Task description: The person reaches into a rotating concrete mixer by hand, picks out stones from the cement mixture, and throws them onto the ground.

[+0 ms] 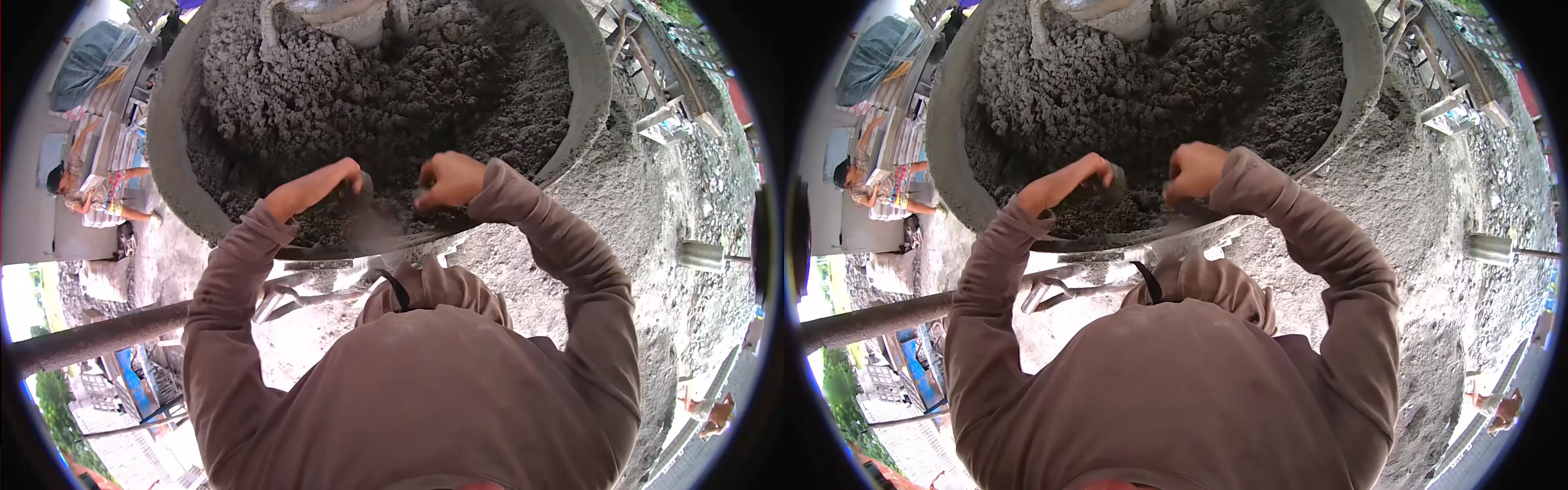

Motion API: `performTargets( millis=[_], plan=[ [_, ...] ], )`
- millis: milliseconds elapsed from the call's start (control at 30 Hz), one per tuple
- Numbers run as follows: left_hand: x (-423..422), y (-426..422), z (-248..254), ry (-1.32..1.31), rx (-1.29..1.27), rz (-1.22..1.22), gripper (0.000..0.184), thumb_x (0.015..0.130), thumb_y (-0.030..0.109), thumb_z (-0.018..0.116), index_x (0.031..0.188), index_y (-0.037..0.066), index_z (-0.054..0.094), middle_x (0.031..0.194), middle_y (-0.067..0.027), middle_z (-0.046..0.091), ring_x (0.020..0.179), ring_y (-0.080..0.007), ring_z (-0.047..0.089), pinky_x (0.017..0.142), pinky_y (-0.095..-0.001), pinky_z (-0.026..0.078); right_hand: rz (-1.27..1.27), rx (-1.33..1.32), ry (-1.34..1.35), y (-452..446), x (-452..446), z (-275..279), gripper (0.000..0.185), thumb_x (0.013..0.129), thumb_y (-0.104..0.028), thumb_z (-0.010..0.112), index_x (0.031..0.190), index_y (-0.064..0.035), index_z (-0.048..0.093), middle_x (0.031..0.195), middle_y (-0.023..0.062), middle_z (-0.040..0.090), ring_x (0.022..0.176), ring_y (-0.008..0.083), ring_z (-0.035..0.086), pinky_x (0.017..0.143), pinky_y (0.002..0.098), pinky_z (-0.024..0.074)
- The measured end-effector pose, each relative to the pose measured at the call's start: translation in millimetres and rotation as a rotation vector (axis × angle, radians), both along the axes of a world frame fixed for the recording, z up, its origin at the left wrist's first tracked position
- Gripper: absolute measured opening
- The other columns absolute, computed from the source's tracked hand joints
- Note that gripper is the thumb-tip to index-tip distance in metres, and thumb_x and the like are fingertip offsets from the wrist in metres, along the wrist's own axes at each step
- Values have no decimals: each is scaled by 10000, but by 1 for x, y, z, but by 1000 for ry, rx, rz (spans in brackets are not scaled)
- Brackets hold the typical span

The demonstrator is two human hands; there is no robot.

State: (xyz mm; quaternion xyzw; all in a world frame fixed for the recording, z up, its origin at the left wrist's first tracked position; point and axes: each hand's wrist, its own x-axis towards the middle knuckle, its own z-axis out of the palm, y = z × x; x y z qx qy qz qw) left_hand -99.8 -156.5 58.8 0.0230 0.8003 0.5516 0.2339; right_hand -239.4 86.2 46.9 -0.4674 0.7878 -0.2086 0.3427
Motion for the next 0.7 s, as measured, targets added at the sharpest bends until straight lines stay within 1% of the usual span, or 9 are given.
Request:
performTargets(
  millis=[67,133,200,300,367,433,533,667,700],
  plan=[
    [-4,1,14,49,-12,119,222,972,175,339,878,69,510,939,-15,482,932,-137,455,918,-282,349,-171,-185,8,0,-6,8,429,694,-362,705,911,8,722,869,216,694,839,329,683,758,405,523],
    [8,10,-15,183,8,-271,225,966,170,324,879,64,504,916,-26,480,911,-148,462,890,-283,360,-163,-123,-74,2,-7,18,427,745,-327,691,1015,2,705,893,184,706,844,275,690,735,343,528],
    [18,12,-53,-67,-81,-222,191,944,124,343,900,58,516,924,-53,478,916,-183,480,850,-284,378,143,55,-200,18,11,8,377,726,-292,672,949,9,715,889,177,707,822,269,684,730,366,527],
    [10,10,5,279,-108,-21,218,971,194,347,890,59,498,894,-36,471,879,-142,461,804,-250,366,-137,-14,-269,21,7,12,439,656,-339,768,963,-28,731,872,136,712,795,239,691,693,357,529],
    [-4,12,34,404,-102,52,242,970,169,309,900,40,501,907,-50,468,896,-158,452,885,-256,345,-468,-352,-690,21,-1,-1,502,754,-366,744,1127,-47,637,874,100,688,547,216,647,511,287,499],
    [-14,30,72,556,-189,24,193,903,209,394,893,56,511,960,-82,476,949,-222,467,917,-313,330,-647,-411,-870,25,12,23,437,857,-362,656,1176,-77,569,981,110,639,701,253,655,666,370,546],
    [-12,108,107,913,-693,-59,204,790,234,508,927,86,538,1136,-170,456,1102,-358,432,971,-457,280,-923,-840,-1700,25,41,36,272,962,-312,484,1148,-125,547,1154,121,486,1028,356,527,929,667,389],
    [-16,171,115,1050,-691,-349,313,838,332,522,1001,75,596,1273,-208,423,1187,-389,402,1051,-508,239,-637,-1304,-1781,65,59,28,236,955,-243,517,1100,-63,569,1024,69,623,997,188,598,880,361,493],
    [-15,178,117,1045,-585,-420,348,852,346,509,1041,73,611,1319,-216,406,1222,-396,386,1067,-517,227,-655,-1355,-1254,82,66,39,206,920,-167,597,1093,-59,571,1072,75,620,1008,179,603,888,336,501]
  ],
)
